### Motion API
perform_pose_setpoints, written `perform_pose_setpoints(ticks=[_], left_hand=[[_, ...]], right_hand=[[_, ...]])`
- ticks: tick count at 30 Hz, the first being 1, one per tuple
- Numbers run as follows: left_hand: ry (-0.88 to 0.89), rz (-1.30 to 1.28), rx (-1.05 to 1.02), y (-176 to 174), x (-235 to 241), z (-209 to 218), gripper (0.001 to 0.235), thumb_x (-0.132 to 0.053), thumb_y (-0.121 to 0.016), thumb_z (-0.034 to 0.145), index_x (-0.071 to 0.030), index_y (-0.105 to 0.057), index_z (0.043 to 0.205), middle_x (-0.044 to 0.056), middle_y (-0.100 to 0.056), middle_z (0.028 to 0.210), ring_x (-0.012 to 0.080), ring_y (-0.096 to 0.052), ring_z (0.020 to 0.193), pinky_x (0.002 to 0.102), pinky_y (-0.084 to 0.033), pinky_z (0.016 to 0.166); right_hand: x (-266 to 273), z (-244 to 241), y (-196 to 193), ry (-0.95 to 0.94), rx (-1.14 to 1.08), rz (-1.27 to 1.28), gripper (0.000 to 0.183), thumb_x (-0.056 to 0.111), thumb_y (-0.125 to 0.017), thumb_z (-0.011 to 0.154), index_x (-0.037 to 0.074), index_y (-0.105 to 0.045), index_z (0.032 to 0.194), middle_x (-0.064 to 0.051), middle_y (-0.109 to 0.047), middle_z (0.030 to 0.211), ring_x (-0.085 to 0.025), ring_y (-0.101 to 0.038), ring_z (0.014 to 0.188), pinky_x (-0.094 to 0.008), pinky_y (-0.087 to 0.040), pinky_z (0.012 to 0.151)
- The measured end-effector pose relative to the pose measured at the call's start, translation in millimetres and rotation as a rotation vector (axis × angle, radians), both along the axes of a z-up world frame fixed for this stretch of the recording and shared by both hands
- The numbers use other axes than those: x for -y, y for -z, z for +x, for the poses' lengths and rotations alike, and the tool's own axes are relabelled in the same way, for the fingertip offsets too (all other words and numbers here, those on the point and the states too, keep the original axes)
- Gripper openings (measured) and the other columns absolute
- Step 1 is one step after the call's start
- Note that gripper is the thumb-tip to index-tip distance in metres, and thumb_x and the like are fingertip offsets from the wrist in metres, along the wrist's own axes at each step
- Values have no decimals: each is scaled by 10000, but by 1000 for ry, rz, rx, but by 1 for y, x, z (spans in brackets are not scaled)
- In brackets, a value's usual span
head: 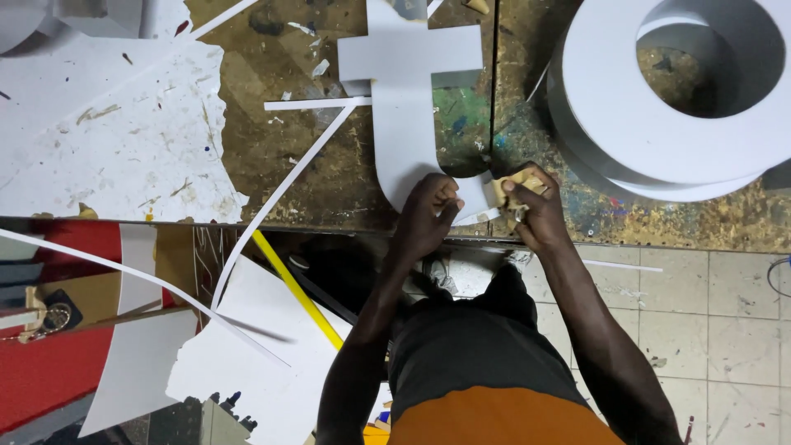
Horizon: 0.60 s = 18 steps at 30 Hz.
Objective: Peeling off the protective plastic film from large 3D sign letters on a workbench.
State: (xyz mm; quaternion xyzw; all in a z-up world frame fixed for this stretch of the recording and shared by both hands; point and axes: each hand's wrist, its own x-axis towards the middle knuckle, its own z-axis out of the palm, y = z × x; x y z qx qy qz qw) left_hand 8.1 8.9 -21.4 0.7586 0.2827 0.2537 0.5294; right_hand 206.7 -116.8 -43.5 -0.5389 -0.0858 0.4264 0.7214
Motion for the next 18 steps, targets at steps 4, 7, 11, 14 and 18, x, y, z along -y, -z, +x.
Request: perform_pose_setpoints(ticks=[4, 7, 11, 14, 18], left_hand=[[17, 180, -13, 16, 5, 6, 304, 21, -814, 949, -102, -675, 1190, 98, -655, 1029, 357, -693, 1025, 488, -572, 987], [16, 191, -2, 18, 6, 10, 325, 40, -805, 919, -112, -659, 1166, 87, -633, 1011, 357, -674, 1020, 498, -546, 991], [-6, 264, 0, 23, 7, 12, 306, 45, -784, 917, -137, -659, 1128, 53, -598, 990, 341, -661, 1004, 473, -516, 1004], [50, 298, -6, 23, 5, 12, 268, 50, -759, 941, -128, -679, 1124, 57, -599, 984, 346, -668, 991, 471, -498, 1012], [83, 182, 16, 13, 5, 1, 187, 4, -699, 1029, -114, -730, 1171, 99, -661, 1017, 371, -687, 1007, 463, -508, 992]], right_hand=[[11, 6, 12, 207, -285, 50, 496, -12, -930, 888, 129, -596, 1227, -78, -783, 1077, -234, -830, 927, -369, -688, 871], [34, 32, 24, 128, -343, 196, 212, -15, -806, 925, 92, -729, 1090, -98, -843, 1023, -259, -872, 949, -366, -715, 915], [53, 64, -15, 23, -333, 419, 240, 108, -695, 958, 66, -771, 1182, -128, -846, 1178, -336, -845, 1191, -514, -646, 1169], [41, 39, -89, -93, 61, 328, 150, 133, -765, 926, 38, -768, 1042, -176, -798, 1303, -346, -831, 1254, -462, -665, 1129], [45, 35, -78, -244, 521, -79, 90, -9, -771, 917, -24, -790, 1003, -179, -770, 930, -236, -769, 802, -367, -616, 710]])
